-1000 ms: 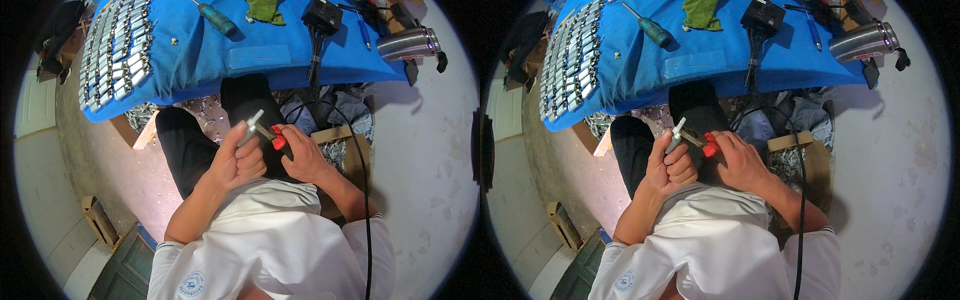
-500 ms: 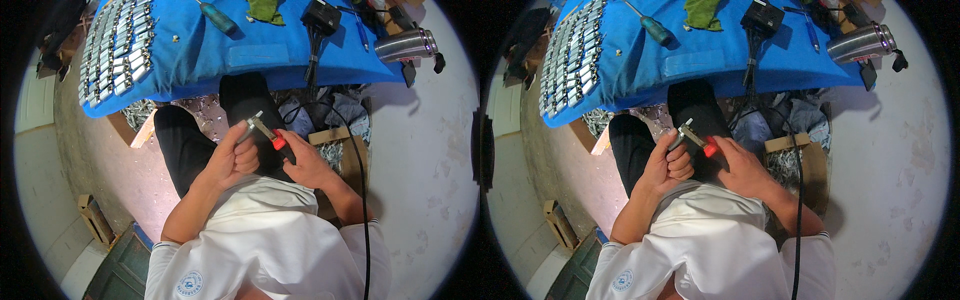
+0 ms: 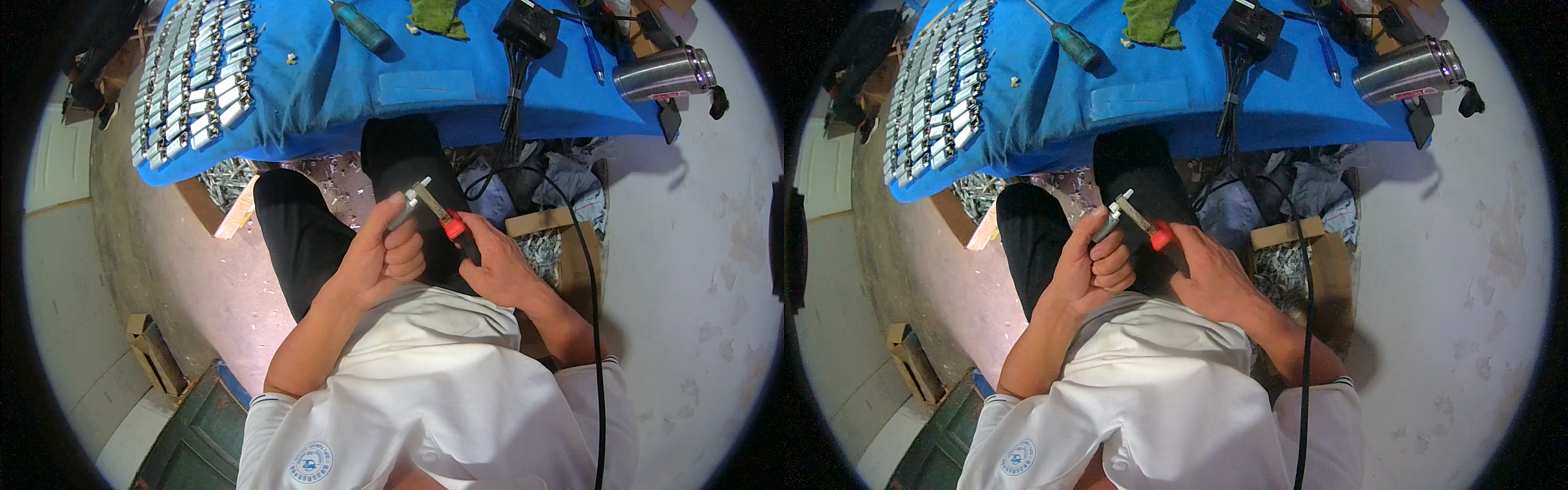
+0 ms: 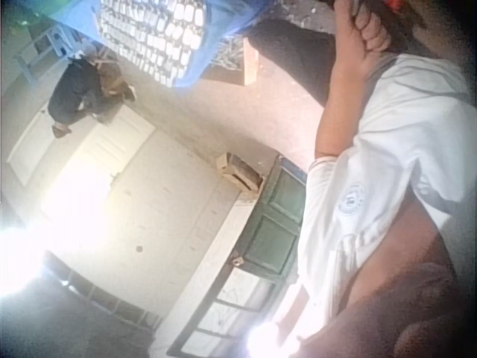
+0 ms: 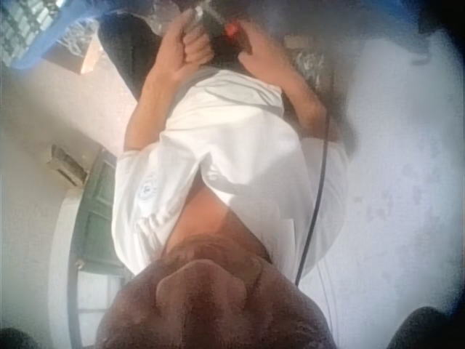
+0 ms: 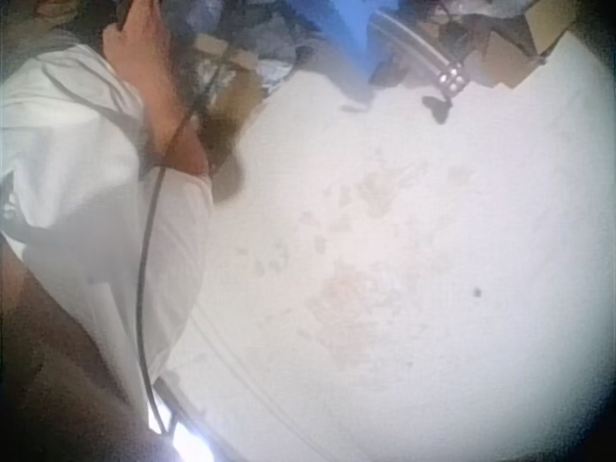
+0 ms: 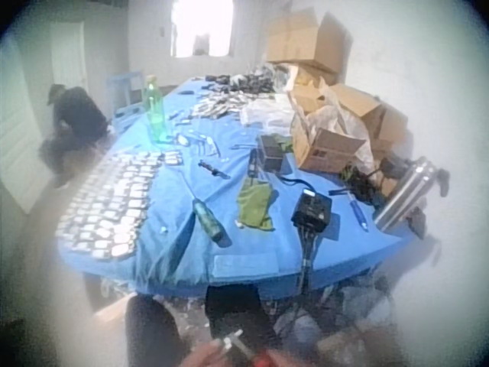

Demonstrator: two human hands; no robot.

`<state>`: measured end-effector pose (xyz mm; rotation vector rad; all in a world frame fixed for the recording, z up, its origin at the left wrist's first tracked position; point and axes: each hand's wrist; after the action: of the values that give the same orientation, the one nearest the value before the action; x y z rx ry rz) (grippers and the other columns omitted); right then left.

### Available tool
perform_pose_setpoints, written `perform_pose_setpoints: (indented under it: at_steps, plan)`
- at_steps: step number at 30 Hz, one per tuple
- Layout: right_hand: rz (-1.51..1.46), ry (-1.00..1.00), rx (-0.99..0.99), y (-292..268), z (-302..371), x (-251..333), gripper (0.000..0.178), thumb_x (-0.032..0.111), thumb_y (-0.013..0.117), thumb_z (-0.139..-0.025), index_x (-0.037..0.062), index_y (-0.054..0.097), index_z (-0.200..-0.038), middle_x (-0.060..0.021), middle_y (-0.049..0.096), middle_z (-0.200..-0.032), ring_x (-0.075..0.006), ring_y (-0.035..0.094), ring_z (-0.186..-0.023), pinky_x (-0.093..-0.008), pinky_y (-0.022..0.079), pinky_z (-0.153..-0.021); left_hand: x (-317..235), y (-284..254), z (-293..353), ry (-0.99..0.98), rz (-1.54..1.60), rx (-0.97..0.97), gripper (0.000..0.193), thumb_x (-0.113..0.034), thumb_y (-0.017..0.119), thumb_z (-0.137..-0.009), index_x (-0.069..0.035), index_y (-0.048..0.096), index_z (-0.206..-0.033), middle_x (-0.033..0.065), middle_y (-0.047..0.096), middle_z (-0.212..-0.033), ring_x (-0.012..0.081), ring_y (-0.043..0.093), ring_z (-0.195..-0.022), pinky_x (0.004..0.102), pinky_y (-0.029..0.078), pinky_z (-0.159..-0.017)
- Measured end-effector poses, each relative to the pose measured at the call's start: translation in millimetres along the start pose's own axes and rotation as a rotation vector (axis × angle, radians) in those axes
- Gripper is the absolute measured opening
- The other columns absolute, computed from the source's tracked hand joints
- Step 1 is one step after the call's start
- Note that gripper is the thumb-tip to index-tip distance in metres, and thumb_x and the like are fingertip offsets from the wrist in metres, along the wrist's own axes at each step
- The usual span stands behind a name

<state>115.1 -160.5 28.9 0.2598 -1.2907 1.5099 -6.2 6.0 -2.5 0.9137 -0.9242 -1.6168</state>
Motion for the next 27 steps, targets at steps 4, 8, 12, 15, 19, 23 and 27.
perform_pose_setpoints:
  at_steps: [4,8,12,15,19,23,27]
  plan:
    - [0.054,-0.026,-0.02,2.5,0.4,-2.0,0.041,0.001,0.054,-0.076,0.003,0.05,-0.117,-0.0139,0.063,-0.091,-0.0332,0.063,-0.085,-0.0407,0.049,-0.076,-0.5,0.9,-1.2,0.014,-0.034,-0.037,0.053,-0.049,0.037,-0.098,-0.018,0.031,-0.055,-0.0062,0.027,-0.043,0.0082,0.02,-0.036,0.0242,0.021,-0.039]
    - [0.042,-0.002,0.027,-1.9,-0.2,1.6,0.035,0.002,0.056,-0.076,0.0024,0.053,-0.11,-0.0135,0.063,-0.088,-0.031,0.063,-0.082,-0.0381,0.049,-0.072,0.1,-2.4,-1.2,0.009,-0.01,-0.031,0.054,-0.05,0.037,-0.098,-0.018,0.032,-0.055,-0.0056,0.027,-0.043,0.0084,0.02,-0.036,0.0242,0.021,-0.039]
    - [-0.138,0.026,0.086,-4.4,1.0,2.6,0.035,0.002,0.056,-0.075,0.0006,0.055,-0.11,-0.0097,0.062,-0.084,-0.023,0.062,-0.076,-0.0343,0.049,-0.07,-5.7,-6.2,-1.2,0.003,-0.078,-0.089,0.054,-0.053,0.039,-0.096,-0.016,0.035,-0.057,-0.0039,0.029,-0.046,0.0076,0.023,-0.038,0.0233,0.02,-0.039]
    - [-0.346,0.095,0.16,-5.5,1.9,3.1,0.037,0.001,0.054,-0.075,-0.0009,0.055,-0.111,-0.0067,0.061,-0.083,-0.0167,0.059,-0.074,-0.031,0.048,-0.07,-8.7,-3.6,4.2,0.041,-0.192,-0.251,0.052,-0.053,0.043,-0.094,-0.015,0.037,-0.06,-0.0026,0.032,-0.05,0.0066,0.026,-0.042,0.0224,0.02,-0.039]
    - [-0.761,0.244,0.378,-11.0,-0.7,0.2,0.03,0.009,0.06,-0.077,-0.0015,0.059,-0.105,-0.0122,0.064,-0.084,-0.02,0.061,-0.078,-0.0326,0.048,-0.074,-9.0,7.5,9.9,0.169,-0.39,-0.357,0.049,-0.051,0.047,-0.093,-0.014,0.037,-0.063,-0.0026,0.034,-0.054,0.0062,0.027,-0.044,0.0214,0.02,-0.04]
    - [-0.726,0.195,0.318,-7.7,-0.5,0.2,0.032,0.01,0.064,-0.075,-0.0028,0.059,-0.103,-0.0163,0.064,-0.085,-0.0266,0.062,-0.079,-0.0346,0.049,-0.075,-10.5,4.7,9.2,0.192,-0.382,-0.332,0.046,-0.048,0.049,-0.094,-0.014,0.038,-0.065,-0.0027,0.034,-0.054,0.0059,0.027,-0.044,0.0206,0.018,-0.04]
    - [-0.057,-0.068,-0.087,8.3,2.4,1.8,0.034,0.012,0.065,-0.075,-0.004,0.058,-0.104,-0.0206,0.063,-0.085,-0.032,0.062,-0.077,-0.0371,0.049,-0.073,-6.5,11.1,5.7,0.213,-0.418,-0.393,0.045,-0.046,0.049,-0.094,-0.013,0.038,-0.066,-0.003,0.034,-0.054,0.0054,0.026,-0.044,0.0203,0.016,-0.04]
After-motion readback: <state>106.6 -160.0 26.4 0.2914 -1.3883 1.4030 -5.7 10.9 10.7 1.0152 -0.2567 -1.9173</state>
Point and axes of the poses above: each hand's wrist, its own z-axis away from the middle knuckle, its own y-axis out of the palm, x = y × z
